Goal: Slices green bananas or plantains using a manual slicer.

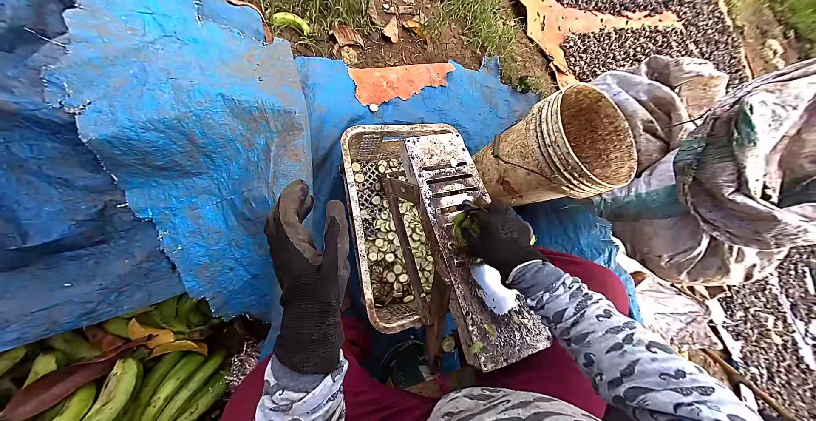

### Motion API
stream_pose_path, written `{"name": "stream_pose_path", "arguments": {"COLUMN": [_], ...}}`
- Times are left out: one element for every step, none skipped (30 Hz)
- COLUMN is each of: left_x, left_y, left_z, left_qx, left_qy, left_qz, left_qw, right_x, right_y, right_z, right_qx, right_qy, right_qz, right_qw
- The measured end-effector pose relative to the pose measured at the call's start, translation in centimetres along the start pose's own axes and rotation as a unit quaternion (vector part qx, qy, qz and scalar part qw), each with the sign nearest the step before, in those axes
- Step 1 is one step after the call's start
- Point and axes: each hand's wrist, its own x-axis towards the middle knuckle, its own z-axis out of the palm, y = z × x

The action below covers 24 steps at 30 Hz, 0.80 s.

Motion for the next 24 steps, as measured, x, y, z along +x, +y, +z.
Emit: {"name": "stream_pose_path", "arguments": {"left_x": [0.0, -0.2, -0.3, -0.2, -0.3, -0.3, -0.4, -0.4, -0.4, -0.3, -0.2, -0.1, -0.1, -0.2, -0.2, -0.1, 0.0, -0.2, -0.2, -0.2, -0.2, -0.2, -0.1, 0.1], "left_y": [0.1, 0.1, 0.1, 0.1, 0.0, -0.2, -0.3, -0.4, -0.4, -0.4, -0.3, -0.3, -0.2, -0.3, -0.4, -0.4, -0.4, -0.4, -0.4, -0.4, -0.8, -1.0, -1.1, -0.9], "left_z": [0.0, 0.0, 0.1, 0.0, -0.2, -0.3, -0.3, -0.3, -0.2, -0.2, -0.2, -0.1, -0.1, 0.0, 0.1, 0.1, 0.1, 0.0, 0.0, 0.0, -0.1, -0.1, 0.0, 0.3], "left_qx": [0.003, 0.001, -0.001, -0.003, -0.003, -0.001, -0.001, 0.000, 0.001, 0.001, 0.003, 0.005, 0.011, 0.016, 0.018, 0.022, 0.023, 0.023, 0.022, 0.017, 0.019, 0.022, 0.022, 0.019], "left_qy": [0.000, 0.000, 0.004, 0.007, 0.007, 0.006, 0.004, 0.002, 0.000, 0.000, -0.001, 0.001, 0.002, -0.002, -0.005, -0.010, -0.014, -0.018, -0.018, -0.015, -0.011, -0.011, -0.012, -0.016], "left_qz": [0.000, 0.001, 0.004, 0.008, 0.007, 0.008, 0.007, 0.005, -0.001, -0.004, -0.003, -0.005, -0.013, -0.012, -0.002, 0.009, 0.016, 0.018, 0.016, 0.012, 0.009, -0.001, -0.008, -0.013], "left_qw": [1.000, 1.000, 1.000, 1.000, 1.000, 1.000, 1.000, 1.000, 1.000, 1.000, 1.000, 1.000, 1.000, 1.000, 1.000, 1.000, 1.000, 0.999, 0.999, 1.000, 1.000, 1.000, 1.000, 1.000], "right_x": [0.8, 0.9, 0.7, 0.3, -0.3, -0.9, -1.3, -1.3, -1.1, -0.6, 0.1, 0.9, 1.8, 2.6, 3.3, 3.9, 4.1, 3.7, 2.9, 2.0, 1.2, 0.3, -0.4, -0.7], "right_y": [0.1, 0.5, 1.1, 1.5, 1.9, 2.2, 2.5, 2.7, 2.6, 2.2, 1.7, 1.2, 1.1, 1.2, 1.5, 1.9, 2.5, 3.5, 4.6, 5.6, 6.2, 6.4, 6.3, 5.9], "right_z": [0.0, -0.1, -0.4, -0.6, -0.9, -1.2, -1.4, -1.3, -0.8, -0.3, -0.1, -0.2, -0.1, 0.2, 0.4, 0.2, 0.1, 0.1, -0.1, -0.5, -0.6, -0.4, -0.1, 0.0], "right_qx": [0.003, 0.008, 0.009, 0.012, 0.017, 0.019, 0.018, 0.017, 0.022, 0.028, 0.038, 0.047, 0.056, 0.069, 0.085, 0.106, 0.146, 0.212, 0.297, 0.374, 0.429, 0.459, 0.454, 0.411], "right_qy": [0.010, 0.017, 0.012, 0.008, 0.004, -0.001, -0.001, 0.007, 0.015, 0.017, 0.020, 0.023, 0.035, 0.055, 0.080, 0.103, 0.124, 0.152, 0.180, 0.197, 0.199, 0.189, 0.173, 0.154], "right_qz": [-0.006, -0.009, -0.010, -0.008, -0.003, 0.001, -0.004, -0.016, -0.029, -0.039, -0.046, -0.052, -0.060, -0.067, -0.073, -0.076, -0.081, -0.082, -0.082, -0.085, -0.084, -0.076, -0.067, -0.058], "right_qw": [1.000, 1.000, 1.000, 1.000, 1.000, 1.000, 1.000, 1.000, 0.999, 0.999, 0.998, 0.997, 0.996, 0.994, 0.990, 0.986, 0.978, 0.962, 0.934, 0.902, 0.877, 0.865, 0.871, 0.897]}}
